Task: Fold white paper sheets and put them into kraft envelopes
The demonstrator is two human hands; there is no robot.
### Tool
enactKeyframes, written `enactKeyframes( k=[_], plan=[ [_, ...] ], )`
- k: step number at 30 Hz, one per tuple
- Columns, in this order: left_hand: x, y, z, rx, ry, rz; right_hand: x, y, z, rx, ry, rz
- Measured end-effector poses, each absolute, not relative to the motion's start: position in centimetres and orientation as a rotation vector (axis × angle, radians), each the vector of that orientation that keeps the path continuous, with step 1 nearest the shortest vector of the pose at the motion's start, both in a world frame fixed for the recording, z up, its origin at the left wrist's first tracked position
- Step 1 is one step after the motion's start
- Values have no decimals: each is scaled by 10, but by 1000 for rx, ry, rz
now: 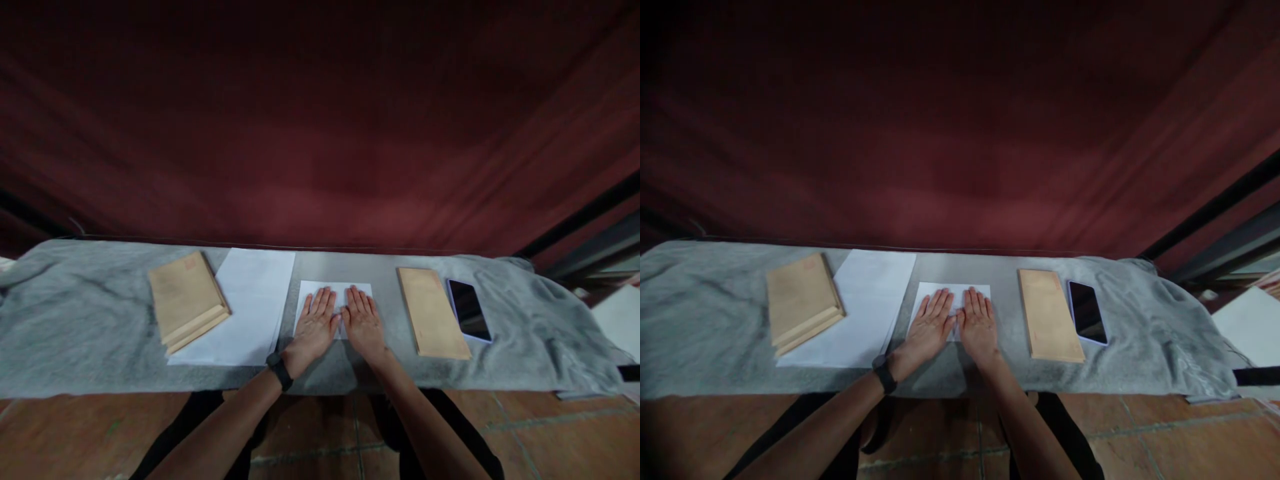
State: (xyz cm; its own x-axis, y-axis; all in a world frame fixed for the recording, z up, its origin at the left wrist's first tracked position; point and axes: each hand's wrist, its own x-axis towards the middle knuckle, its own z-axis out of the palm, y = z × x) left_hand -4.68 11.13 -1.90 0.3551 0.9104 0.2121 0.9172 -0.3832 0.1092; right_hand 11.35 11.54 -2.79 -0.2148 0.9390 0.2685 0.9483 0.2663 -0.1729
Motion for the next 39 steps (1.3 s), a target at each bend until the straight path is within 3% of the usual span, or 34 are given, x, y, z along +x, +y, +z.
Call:
enactKeyframes(
  k=[19,29,39],
  plan=[
    [-69,105,-17,-2467,-1769,-428,127,120,-36,-1753,-2150,-137],
    [-48,107,-22,-2535,-1711,-517,104,114,-26,-1571,-2244,34],
    [-58,109,-23,-2514,-1773,-480,117,113,-35,-1630,-2270,-83]
  ],
)
